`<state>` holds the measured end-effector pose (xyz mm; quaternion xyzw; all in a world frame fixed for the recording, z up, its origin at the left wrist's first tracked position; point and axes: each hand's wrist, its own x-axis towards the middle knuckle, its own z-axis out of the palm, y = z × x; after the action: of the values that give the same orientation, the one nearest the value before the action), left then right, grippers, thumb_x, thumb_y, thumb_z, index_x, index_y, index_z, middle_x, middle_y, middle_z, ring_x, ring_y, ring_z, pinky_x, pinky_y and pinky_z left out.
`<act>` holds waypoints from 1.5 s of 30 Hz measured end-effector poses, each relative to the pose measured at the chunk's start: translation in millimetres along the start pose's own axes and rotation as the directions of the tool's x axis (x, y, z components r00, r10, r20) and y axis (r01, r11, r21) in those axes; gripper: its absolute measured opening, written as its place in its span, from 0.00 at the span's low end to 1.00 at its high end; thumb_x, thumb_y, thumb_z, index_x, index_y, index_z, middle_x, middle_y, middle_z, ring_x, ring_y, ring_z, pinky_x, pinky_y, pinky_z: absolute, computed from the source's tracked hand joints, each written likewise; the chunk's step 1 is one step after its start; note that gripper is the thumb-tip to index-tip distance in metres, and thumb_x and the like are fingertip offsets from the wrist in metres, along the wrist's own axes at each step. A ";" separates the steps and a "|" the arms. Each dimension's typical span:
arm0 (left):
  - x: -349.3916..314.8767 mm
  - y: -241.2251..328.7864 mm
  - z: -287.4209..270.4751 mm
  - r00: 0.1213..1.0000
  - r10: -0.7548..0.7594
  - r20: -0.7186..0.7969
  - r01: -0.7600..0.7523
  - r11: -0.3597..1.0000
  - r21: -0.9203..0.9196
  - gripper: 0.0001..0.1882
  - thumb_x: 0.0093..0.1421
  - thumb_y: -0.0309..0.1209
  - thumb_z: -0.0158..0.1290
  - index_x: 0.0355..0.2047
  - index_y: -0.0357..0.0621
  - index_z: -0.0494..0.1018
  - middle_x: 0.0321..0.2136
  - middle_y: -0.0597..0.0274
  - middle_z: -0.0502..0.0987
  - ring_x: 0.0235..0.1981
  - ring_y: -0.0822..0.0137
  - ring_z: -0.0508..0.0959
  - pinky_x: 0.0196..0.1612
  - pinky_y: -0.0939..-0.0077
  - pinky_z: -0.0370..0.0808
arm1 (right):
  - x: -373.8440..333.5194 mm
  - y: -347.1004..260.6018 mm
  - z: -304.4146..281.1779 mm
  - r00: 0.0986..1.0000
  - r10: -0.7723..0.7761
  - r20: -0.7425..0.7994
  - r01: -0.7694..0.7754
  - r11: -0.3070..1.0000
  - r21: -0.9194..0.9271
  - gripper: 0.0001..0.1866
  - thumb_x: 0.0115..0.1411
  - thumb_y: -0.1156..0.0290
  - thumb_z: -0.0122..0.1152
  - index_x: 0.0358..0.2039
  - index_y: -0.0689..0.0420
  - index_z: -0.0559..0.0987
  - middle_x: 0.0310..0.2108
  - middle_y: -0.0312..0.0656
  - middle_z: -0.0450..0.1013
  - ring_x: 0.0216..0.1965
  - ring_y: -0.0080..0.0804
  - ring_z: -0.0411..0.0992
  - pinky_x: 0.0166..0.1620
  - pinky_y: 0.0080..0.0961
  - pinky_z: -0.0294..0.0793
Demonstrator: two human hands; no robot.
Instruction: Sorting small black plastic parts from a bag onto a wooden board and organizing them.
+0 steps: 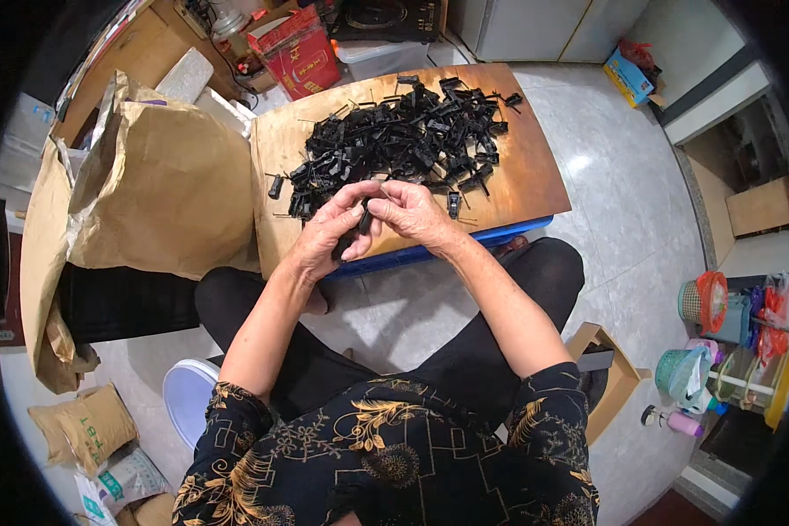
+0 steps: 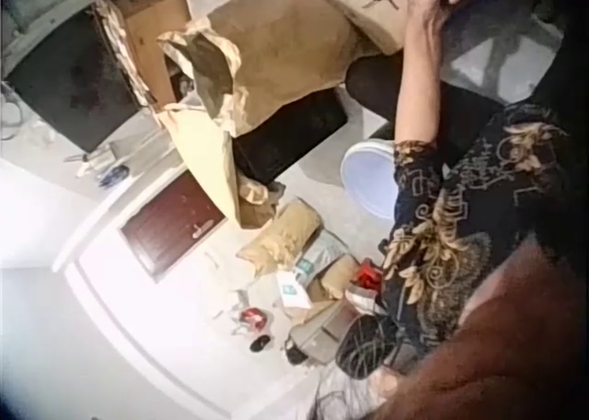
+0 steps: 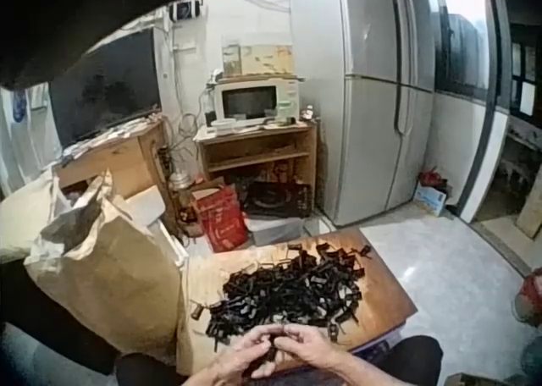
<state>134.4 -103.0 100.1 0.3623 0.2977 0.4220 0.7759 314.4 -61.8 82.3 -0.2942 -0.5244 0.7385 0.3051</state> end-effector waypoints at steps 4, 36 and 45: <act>1.9 -0.1 -1.1 0.994 0.044 -0.099 -0.010 0.946 0.324 0.20 0.61 0.29 0.47 0.53 0.43 0.62 0.31 0.63 0.73 0.23 0.78 0.73 0.17 0.90 0.64 | 0.7 -2.5 7.1 0.993 -0.015 -0.114 0.007 0.998 -0.069 0.12 0.59 0.66 0.56 0.40 0.60 0.73 0.27 0.32 0.72 0.25 0.12 0.65 0.26 0.10 0.63; 15.7 -27.6 -15.8 0.780 0.594 -0.198 -0.199 0.535 0.821 0.18 0.59 0.21 0.45 0.50 0.41 0.66 0.29 0.60 0.76 0.31 0.74 0.76 0.34 0.79 0.73 | 12.1 11.2 34.1 0.983 0.133 -0.130 -0.085 0.944 0.320 0.19 0.65 0.64 0.43 0.55 0.51 0.61 0.15 0.27 0.56 0.11 0.11 0.50 0.13 0.11 0.47; -4.3 -25.1 -25.8 0.846 0.514 -0.144 -0.136 0.468 0.873 0.15 0.59 0.19 0.44 0.47 0.37 0.66 0.33 0.59 0.75 0.30 0.74 0.76 0.34 0.79 0.74 | 20.0 33.3 21.0 0.996 0.087 -0.037 -0.091 0.988 -0.128 0.18 0.60 0.60 0.50 0.49 0.54 0.70 0.25 0.34 0.69 0.20 0.18 0.62 0.20 0.16 0.62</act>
<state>123.6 -108.4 65.8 0.6469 0.5325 0.4328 0.3328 281.1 -67.9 54.0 -0.3479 -0.5529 0.7111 0.2600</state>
